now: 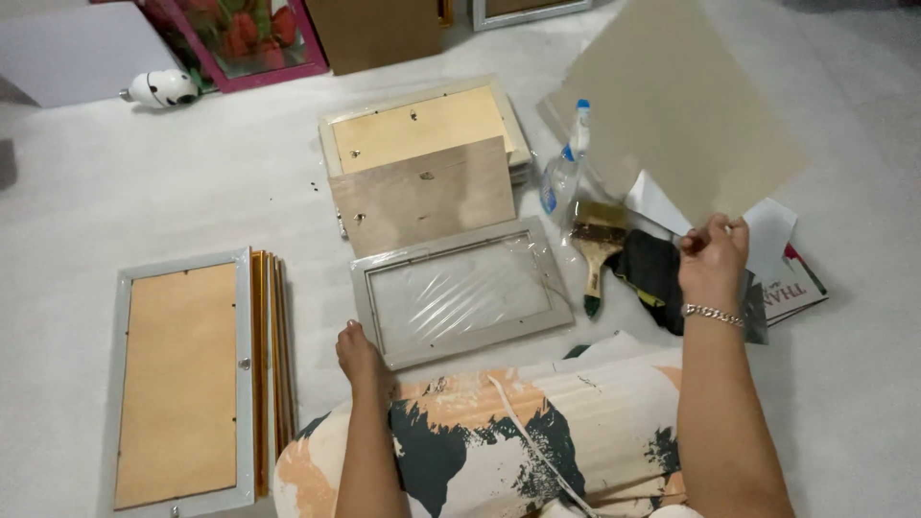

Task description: The person is cleaning and preparing picture frames using a brush and cleaning cloth.

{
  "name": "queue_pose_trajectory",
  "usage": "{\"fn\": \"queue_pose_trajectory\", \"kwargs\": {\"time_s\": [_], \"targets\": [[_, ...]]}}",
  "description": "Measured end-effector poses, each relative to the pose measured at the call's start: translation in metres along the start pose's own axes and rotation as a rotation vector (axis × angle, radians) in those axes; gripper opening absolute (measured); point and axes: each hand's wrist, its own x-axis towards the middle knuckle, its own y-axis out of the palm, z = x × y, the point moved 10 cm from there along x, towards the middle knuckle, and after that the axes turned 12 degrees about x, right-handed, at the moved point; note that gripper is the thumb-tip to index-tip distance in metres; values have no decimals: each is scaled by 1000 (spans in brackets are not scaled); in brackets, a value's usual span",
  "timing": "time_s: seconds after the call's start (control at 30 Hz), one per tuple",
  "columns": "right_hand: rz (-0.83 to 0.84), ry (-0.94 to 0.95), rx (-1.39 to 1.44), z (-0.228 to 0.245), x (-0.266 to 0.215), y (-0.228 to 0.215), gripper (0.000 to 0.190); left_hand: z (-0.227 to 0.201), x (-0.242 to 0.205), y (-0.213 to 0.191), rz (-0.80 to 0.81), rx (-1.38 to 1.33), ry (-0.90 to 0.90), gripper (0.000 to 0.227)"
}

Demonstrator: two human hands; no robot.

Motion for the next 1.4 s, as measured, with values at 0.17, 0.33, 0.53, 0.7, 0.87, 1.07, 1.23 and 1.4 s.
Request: {"fn": "queue_pose_trajectory", "kwargs": {"time_s": [0.17,0.33,0.53,0.7,0.87,1.07,1.23,1.4], "targets": [[-7,-30,218,0,67,-22,31,26,32,14,-40,37,80,61],[-106,31,87,-103,178,-67,25,31,31,14,-36,50,22,57],[28,207,107,-149,178,-44,36,32,33,14,-30,87,-14,54],[84,-66,-674,-122,137,-27,33,27,35,13,-71,100,-16,50],[514,98,-1596,-139,22,30,50,22,29,11,-43,122,-34,46],[663,171,-2094,-194,19,-14,78,22,27,14,-25,133,-2,45],[459,157,-1829,-97,-6,6,80,33,36,21,-17,131,-16,44],[237,-449,-1357,53,-51,30,30,1,8,3,-1,61,-14,41]]}}
